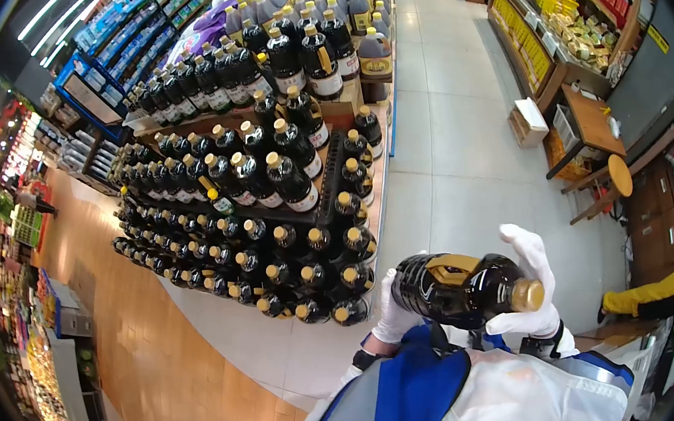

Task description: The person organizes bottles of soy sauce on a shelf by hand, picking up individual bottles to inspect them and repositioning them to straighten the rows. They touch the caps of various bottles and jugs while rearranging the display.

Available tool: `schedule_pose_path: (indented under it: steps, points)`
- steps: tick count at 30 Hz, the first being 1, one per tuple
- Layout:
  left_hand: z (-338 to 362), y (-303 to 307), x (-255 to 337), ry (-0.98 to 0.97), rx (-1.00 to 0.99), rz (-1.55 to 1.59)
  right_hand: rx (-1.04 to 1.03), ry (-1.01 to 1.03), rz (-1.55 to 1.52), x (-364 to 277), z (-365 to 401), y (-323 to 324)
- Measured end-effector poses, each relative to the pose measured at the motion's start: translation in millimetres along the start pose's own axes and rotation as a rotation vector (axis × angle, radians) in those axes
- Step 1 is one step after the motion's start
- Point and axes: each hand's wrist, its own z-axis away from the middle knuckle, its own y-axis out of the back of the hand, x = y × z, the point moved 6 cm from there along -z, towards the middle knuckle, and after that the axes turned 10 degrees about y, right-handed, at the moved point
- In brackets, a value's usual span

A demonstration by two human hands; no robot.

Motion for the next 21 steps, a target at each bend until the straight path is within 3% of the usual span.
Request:
schedule_pose_path:
  steps: [4,6,9,12,14,16,20,21]
  points:
    - [-40,4,7,-0.023,-0.036,0.028,0.061,-0.397,-0.469,53,-29,13]
    - [-54,9,12,-0.038,0.039,0.020,-0.259,-0.170,-0.276,75,-60,23]
    - [-78,6,22,-0.067,0.156,0.121,-0.369,-0.041,-0.086,105,-99,25]
    - [-109,2,42,-0.162,0.141,0.158,-0.359,-0.005,0.161,139,-135,34]
    - [-134,-2,60,-0.249,0.217,0.156,-0.376,-0.021,0.435,163,-155,49]
    - [-162,13,72,-0.316,0.147,0.271,-0.304,-0.172,0.275,208,-169,59]
    - [-204,14,118,-0.534,0.187,0.238,-0.187,-0.469,0.207,281,-208,90]
    - [-209,16,128,-0.645,0.223,0.319,-0.166,-0.459,0.176,303,-216,95]
